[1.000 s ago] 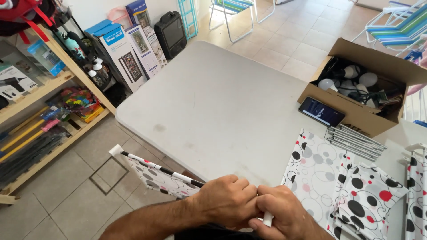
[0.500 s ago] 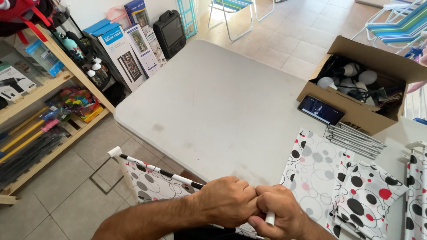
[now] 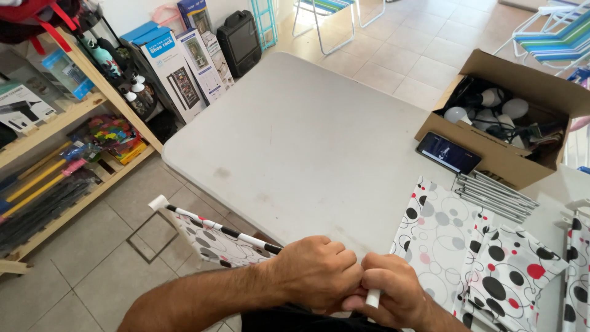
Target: The person is assembling a multi-tier fabric shelf by inserting metal rods into plastic joints and sliding fabric shelves onto the rods.
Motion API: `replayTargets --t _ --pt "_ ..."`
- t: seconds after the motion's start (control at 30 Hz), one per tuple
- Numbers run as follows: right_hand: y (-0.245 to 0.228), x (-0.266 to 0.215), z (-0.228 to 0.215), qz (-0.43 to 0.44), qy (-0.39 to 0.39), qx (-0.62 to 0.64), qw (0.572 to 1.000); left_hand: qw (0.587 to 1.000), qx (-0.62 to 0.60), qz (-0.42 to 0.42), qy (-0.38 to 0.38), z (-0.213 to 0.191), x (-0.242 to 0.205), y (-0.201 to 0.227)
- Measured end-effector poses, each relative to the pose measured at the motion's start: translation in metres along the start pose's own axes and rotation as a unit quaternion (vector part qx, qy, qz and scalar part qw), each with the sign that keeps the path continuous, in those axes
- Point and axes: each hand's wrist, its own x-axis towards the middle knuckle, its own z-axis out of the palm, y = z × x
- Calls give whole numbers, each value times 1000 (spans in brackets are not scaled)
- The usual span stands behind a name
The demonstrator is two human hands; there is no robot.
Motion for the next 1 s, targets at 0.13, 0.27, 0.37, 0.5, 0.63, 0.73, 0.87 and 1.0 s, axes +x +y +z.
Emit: replayTargets --t 0.13,0.27,0.37,0.5,0.63,0.73,0.87,1.0 --pt "9 -4 3 -9 89 -17 996 996 11 -73 58 -10 12 4" --pt "5 5 -1 43 87 25 995 988 53 -50 138 -17 25 4" --pt "1 6 -11 31 40 61 997 992 29 5 125 -15 23 0" --pt "-13 25 -19 11 24 41 999 991 -3 37 128 -26 27 1" --pt "-13 21 -17 20 20 46 999 993 2 35 110 -23 24 3" --pt "-11 21 -14 27 31 45 998 995 7 45 94 -19 22 -1" --pt "-28 37 -11 22 55 55 997 995 10 45 89 -23 22 -1" --pt "-23 29 -6 -15 83 22 996 994 21 54 89 -27 20 -8"
